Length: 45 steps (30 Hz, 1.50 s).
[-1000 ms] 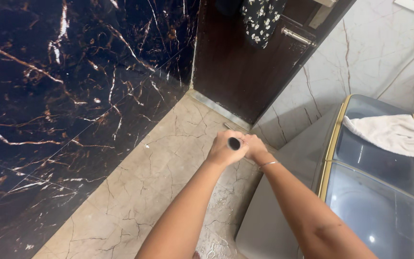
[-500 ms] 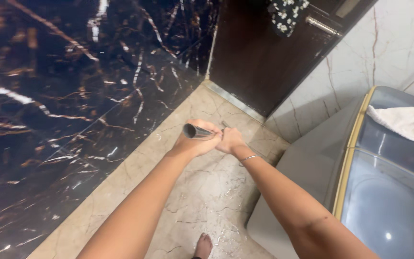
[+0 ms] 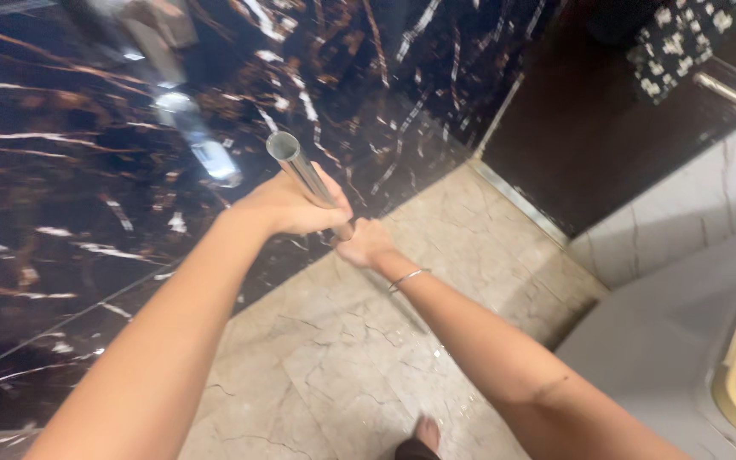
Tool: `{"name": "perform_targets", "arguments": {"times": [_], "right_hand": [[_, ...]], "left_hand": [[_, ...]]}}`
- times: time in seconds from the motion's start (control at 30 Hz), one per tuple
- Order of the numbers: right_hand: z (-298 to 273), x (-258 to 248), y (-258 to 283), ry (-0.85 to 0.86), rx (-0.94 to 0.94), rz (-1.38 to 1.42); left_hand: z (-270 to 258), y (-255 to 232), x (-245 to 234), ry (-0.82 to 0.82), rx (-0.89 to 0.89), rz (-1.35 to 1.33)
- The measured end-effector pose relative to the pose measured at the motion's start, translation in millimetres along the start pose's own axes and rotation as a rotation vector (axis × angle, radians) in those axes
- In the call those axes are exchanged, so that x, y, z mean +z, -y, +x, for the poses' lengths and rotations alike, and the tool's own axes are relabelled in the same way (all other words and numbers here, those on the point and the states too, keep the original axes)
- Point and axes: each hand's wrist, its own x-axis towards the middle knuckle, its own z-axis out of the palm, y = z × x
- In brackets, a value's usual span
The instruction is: The person assembles a mop by connecting a metal handle to a T-shaped mop head. They insert the handle into the head and twist it to secure the connection, then lift and adjust the assembled mop in a bathroom.
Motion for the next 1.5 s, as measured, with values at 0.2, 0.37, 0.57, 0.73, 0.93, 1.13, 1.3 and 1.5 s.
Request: {"name": "perform_targets", "arguments": {"times": [0.2, 0.37, 0.57, 0.73, 0.93, 1.13, 1.3, 1.5], "right_hand": [[-19.5, 3.0, 109.2, 0.040, 0.110, 0.256], [-23.8, -19.6, 106.4, -0.007, 0.042, 0.139], [-38.6, -87.3, 30.8, -0.028, 0.100, 0.391], [-26.7, -116.7, -51.2, -0.221, 0.067, 0.349], [26.0, -122.8, -147.2, -0.431, 0.104, 0.173], [70.7, -95.3, -201.5, -0.515, 0.135, 0.262], [90.5, -77.1, -225.9, -0.420, 0.194, 0.275], [112.4, -72.9, -235.7, -0.270, 0.251, 0.180]], "left_hand": [[-61.9, 41.6, -60.3, -0.030, -0.057, 0.010], [-46.4, 43.7, -45.5, -0.160, -0.059, -0.044], [37.7, -25.7, -10.2, -0.362, -0.194, 0.047], [101.0, -71.6, 20.9, -0.417, -0.143, -0.077], [188.7, -70.6, 62.0, -0.472, -0.112, -0.177], [240.2, -50.6, 120.3, -0.787, -0.360, -0.429], [259.8, -34.2, 157.5, -0.775, -0.358, -0.561], [270.1, -22.9, 153.5, -0.778, -0.260, -0.539]]}}
